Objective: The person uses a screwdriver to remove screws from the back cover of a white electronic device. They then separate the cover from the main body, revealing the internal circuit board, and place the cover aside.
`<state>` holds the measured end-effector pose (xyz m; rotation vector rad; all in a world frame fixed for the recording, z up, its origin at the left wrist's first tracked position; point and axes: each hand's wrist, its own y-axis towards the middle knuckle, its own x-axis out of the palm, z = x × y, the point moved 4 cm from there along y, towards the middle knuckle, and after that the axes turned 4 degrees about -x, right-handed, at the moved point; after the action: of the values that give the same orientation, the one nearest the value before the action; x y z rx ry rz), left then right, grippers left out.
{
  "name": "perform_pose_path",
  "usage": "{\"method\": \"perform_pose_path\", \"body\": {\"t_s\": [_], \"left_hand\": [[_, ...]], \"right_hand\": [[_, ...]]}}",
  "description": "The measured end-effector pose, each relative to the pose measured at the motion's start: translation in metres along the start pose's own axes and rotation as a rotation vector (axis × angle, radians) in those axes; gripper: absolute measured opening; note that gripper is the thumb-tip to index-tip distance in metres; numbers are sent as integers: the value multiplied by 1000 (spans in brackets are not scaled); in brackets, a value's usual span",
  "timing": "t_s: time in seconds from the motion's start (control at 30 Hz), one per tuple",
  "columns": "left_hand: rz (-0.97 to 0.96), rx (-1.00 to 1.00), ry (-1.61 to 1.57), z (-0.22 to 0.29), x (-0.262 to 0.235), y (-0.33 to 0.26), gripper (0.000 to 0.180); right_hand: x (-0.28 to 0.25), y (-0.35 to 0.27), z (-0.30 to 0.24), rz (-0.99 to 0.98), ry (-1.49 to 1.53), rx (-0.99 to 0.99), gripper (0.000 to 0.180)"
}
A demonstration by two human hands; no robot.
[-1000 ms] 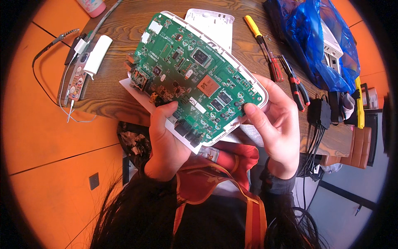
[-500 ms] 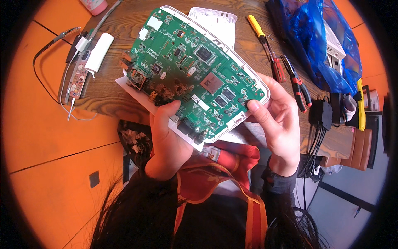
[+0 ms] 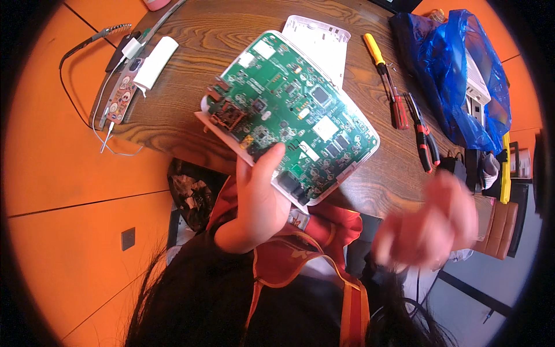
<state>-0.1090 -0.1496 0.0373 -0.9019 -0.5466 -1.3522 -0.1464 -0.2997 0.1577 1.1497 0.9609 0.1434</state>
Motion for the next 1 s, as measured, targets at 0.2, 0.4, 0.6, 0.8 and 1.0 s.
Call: {"method": "perform_pose_path", "body": {"t_s": [0.2,0.4,0.6,0.8,1.0], "left_hand": [[-143,-362,87,-12,-5,-22,55],[-58,-368,97,-14,-18,-36,61],[-76,-343,52,-18,-23,-40,63],[-32,-295,17,-24,-30,-43,61],[-217,-493,519,-23,-35,-45,42]], "right_hand": [[-32,9,-49,260,-503,-302,9],[-43,17,-37,353,-460,-413,15],[-32,22,-43,367,-354,-290,18],[-41,26,-27,-271,-246,-402,23],[-85,23,-3,403,193,124,32]]}}
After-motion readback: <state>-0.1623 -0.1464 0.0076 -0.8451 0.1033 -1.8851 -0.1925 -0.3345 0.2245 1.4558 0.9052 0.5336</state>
